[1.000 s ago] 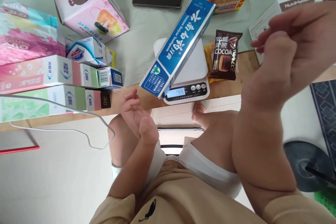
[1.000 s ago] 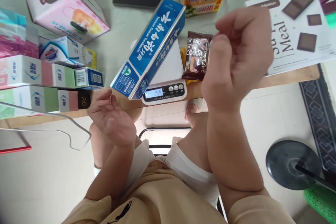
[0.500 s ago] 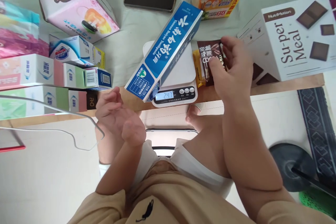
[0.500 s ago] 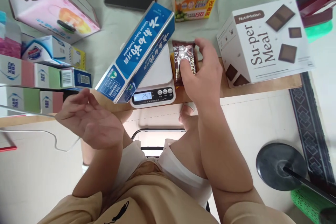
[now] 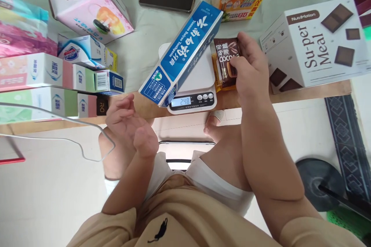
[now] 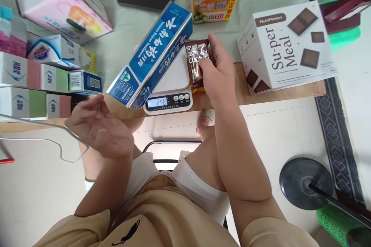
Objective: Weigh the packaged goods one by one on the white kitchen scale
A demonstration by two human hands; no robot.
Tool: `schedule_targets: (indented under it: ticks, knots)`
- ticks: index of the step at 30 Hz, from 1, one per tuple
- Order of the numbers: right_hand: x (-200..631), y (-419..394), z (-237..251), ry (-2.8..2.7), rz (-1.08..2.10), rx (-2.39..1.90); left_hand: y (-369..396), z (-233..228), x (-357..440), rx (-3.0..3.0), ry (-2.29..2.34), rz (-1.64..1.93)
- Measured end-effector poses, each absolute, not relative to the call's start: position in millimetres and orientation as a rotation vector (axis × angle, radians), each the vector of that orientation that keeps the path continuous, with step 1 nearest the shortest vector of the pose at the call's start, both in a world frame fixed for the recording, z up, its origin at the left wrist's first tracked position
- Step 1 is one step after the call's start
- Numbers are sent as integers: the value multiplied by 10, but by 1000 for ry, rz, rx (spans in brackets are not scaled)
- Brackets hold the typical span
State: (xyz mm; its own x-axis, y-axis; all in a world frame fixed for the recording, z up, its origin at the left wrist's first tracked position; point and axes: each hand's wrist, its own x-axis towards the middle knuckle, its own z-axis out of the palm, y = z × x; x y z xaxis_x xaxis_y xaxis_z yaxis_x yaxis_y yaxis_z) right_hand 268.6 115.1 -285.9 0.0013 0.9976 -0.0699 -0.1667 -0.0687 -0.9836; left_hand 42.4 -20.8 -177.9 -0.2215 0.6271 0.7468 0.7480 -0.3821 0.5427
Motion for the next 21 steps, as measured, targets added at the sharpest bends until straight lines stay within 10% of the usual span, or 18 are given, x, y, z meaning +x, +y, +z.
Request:
schedule_targets:
  ticks: [21]
  knots:
    - [2850, 1030, -2699, -861, 1187, -1082, -120, -1555, 381, -2058, -1682, -1619]
